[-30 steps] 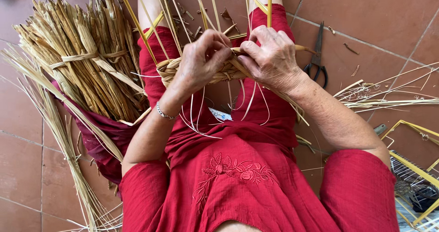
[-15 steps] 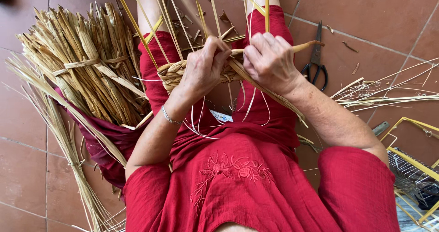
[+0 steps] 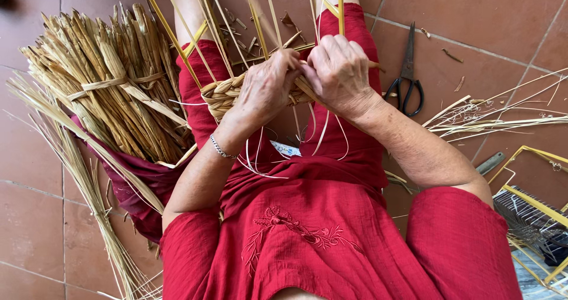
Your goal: The person weaves dried palm leaves into a basket using a metal frame. They interlace the leaves by hand and occasionally use scissors to trim excess material.
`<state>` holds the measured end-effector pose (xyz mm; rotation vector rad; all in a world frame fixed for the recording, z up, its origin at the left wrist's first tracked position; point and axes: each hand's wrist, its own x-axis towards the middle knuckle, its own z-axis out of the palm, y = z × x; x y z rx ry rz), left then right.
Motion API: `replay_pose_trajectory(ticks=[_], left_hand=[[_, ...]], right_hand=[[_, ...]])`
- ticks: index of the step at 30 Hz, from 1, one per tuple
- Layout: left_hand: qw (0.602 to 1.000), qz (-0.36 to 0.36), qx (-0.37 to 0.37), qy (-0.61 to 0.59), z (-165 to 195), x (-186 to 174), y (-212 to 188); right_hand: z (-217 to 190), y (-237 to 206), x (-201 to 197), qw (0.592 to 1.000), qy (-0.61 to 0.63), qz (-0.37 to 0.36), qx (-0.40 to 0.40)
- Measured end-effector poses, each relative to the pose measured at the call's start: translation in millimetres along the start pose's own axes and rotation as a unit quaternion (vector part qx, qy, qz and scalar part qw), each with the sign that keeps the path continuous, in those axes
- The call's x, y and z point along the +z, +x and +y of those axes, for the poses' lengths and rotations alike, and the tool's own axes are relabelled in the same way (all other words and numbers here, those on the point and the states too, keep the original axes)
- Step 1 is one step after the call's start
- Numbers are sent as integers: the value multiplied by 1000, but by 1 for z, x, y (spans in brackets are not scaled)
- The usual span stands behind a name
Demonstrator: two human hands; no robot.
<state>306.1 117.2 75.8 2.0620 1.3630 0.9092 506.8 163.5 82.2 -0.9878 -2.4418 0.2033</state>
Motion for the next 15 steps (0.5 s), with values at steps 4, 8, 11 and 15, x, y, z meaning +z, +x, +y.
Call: replay_pose_trajectory(ticks=[4,8,11,15], left_hand=[[995,17,-86,41,-14,16,14],[988,50,-135,60,-18,34,18],[987,102,-31,123,-14,43,16],[979,5,-42,200,-6,45,27]], right_hand=[[4,-14,-16,989,128,-22,66],[8,-30,-38,976,175,-13,126],[6,-32,-53,992,85,45,88],[-6,-44,-67,1000,-10,20,5]])
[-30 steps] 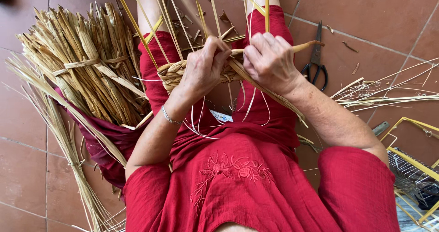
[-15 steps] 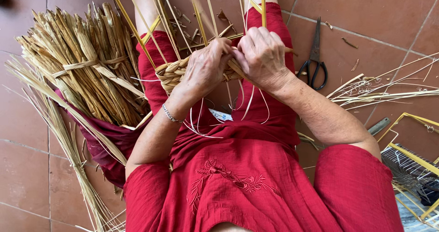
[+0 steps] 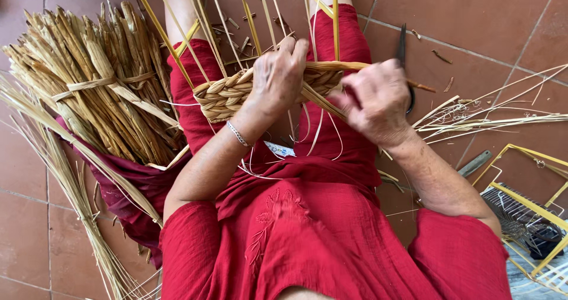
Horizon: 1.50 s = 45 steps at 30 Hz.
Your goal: The person weaves dried palm leaves into a basket using a metal frame. They interlace the leaves by hand and occasionally use scissors to trim excess material.
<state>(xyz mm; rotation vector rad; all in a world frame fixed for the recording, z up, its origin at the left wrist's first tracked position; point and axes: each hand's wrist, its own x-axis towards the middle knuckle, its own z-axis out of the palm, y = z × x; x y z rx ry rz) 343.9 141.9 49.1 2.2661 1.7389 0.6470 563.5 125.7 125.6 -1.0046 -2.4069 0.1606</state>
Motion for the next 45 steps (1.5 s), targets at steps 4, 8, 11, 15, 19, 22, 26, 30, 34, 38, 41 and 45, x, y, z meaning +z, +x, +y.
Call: replay_pose_trajectory(ticks=[4,8,11,15,19,22,26,30,34,38,41,45], left_hand=[[992,-78,-62,-80,6,-8,20],[968,-52,-46,-242,4,-26,16],[936,-107,-21,-335,-1,-40,11],[914,-168,-13,-369,-2,-54,11],[924,-188,26,-333,2,-59,14],[943,-215,-14,-253,10,-54,14],[976,-60,-21,-210,31,-29,12],[984,-23,-38,-171,31,-9,8],[953,-16,-59,-298,10,-16,3],[928,-21,-66,-365,3,-39,-3],[948,-52,56,-308,8,-52,-12],[962,15,87,-258,8,-42,-6]], right_hand=[[-4,-16,-2,985,85,-139,52],[20,-11,-22,964,126,-187,140],[31,19,-36,992,-42,-112,48],[21,66,-37,958,-201,73,-192],[32,94,-30,951,-218,-67,-211],[55,99,-27,944,-187,-268,-50],[95,108,-32,908,-64,-403,92],[123,95,-34,823,-34,-512,245],[134,70,-27,840,-20,-476,261],[114,51,-15,904,84,-368,199],[77,38,7,953,151,-228,131],[62,31,42,993,49,-94,53]])
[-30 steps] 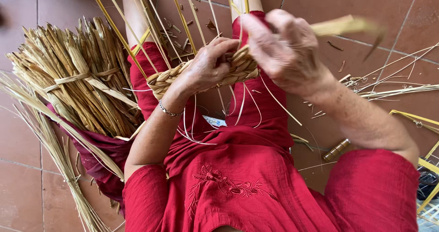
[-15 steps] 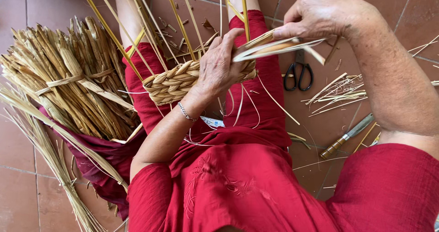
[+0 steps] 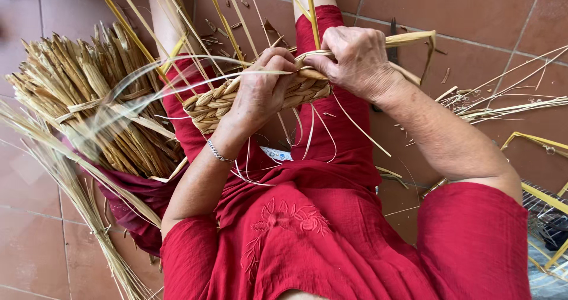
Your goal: The person weaves dried palm leaves into a basket using a metal frame. They interlace the leaves by hand and occasionally use scissors to trim excess material.
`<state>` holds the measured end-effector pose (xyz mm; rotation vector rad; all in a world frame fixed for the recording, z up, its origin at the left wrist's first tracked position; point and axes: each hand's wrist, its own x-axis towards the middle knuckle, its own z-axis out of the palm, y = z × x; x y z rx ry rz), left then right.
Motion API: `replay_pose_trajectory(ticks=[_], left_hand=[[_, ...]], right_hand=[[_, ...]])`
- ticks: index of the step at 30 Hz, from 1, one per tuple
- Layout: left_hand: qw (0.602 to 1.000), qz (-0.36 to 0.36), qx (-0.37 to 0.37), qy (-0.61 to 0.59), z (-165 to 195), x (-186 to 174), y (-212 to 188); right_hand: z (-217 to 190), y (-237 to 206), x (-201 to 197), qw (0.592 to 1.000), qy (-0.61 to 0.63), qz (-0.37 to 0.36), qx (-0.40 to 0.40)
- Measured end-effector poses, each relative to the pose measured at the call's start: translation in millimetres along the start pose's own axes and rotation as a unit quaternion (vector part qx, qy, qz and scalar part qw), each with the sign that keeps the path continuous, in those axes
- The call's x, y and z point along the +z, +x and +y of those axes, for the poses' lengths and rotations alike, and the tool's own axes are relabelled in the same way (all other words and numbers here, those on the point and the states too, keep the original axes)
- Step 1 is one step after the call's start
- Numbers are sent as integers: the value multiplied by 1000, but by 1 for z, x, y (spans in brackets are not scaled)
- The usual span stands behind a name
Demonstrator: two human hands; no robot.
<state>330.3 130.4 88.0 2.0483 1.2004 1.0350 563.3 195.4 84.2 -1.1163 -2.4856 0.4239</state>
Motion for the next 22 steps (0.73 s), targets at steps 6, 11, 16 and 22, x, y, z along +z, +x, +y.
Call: replay_pose_trajectory(ticks=[6,11,16,22], left_hand=[[990,-9,-140,11,-17,17,10],[989,35,-132,53,-25,30,16],[986,78,-138,42,-18,40,14],[985,-16,-16,173,0,47,3]], right_hand=[[-5,-10,7,995,21,-45,88],[-7,-18,-24,959,249,-63,118],[-16,-27,-43,985,60,95,-128],[7,-46,10,910,365,17,198]])
